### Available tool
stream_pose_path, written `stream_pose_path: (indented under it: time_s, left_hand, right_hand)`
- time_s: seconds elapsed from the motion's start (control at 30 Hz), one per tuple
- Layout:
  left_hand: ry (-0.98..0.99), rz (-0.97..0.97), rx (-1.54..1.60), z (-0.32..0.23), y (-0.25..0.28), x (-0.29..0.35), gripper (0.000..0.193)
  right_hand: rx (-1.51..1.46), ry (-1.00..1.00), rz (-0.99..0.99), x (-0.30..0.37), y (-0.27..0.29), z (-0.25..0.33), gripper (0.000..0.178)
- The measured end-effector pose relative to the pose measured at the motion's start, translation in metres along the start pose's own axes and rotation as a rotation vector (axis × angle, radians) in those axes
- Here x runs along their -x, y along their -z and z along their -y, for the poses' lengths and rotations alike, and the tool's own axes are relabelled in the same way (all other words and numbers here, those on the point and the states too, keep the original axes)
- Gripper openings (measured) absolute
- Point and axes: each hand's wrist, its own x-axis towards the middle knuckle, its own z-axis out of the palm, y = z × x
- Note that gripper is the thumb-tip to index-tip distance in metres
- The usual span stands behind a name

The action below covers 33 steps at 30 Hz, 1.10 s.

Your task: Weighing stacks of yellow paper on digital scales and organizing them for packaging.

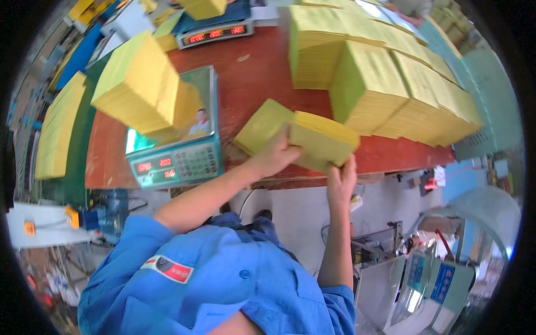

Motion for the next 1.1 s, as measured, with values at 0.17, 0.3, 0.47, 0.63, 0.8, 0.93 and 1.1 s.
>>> stream_pose_path:
  time_s: [0.17,0.3,0.47,0.63,0.8,0.93,1.1]
  left_hand:
    - [0.167,0.103,0.096,-0.019,0.044,0.013,0.04]
    - [0.42,-0.015,0.435,-0.052,0.072,0.043,0.053]
    - [0.392,-0.013,0.466,-0.123,0.144,0.075,0.051]
    - [0.033,-0.019,0.276,-0.199,0.224,0.082,0.052]
    - [-0.035,-0.191,-0.05,-0.258,0.332,0.056,0.052]
    - [0.137,-0.174,0.033,-0.254,0.4,0.026,0.045]
    - [0.281,-0.326,0.188,-0.216,0.435,0.023,0.03]
  right_hand:
    - [-0.144,-0.278,0.279,0.02,-0.013,0.041,0.032]
    - [-0.42,-0.452,0.326,0.036,-0.038,0.073,0.044]
    - [-0.416,-0.423,0.367,0.057,-0.095,0.129,0.051]
    - [-0.253,-0.201,0.5,0.042,-0.168,0.21,0.05]
    - [-0.227,0.036,0.599,-0.007,-0.261,0.28,0.038]
    - [-0.208,-0.08,0.659,-0.038,-0.342,0.29,0.039]
    - [-0.17,-0.192,0.655,-0.047,-0.377,0.273,0.03]
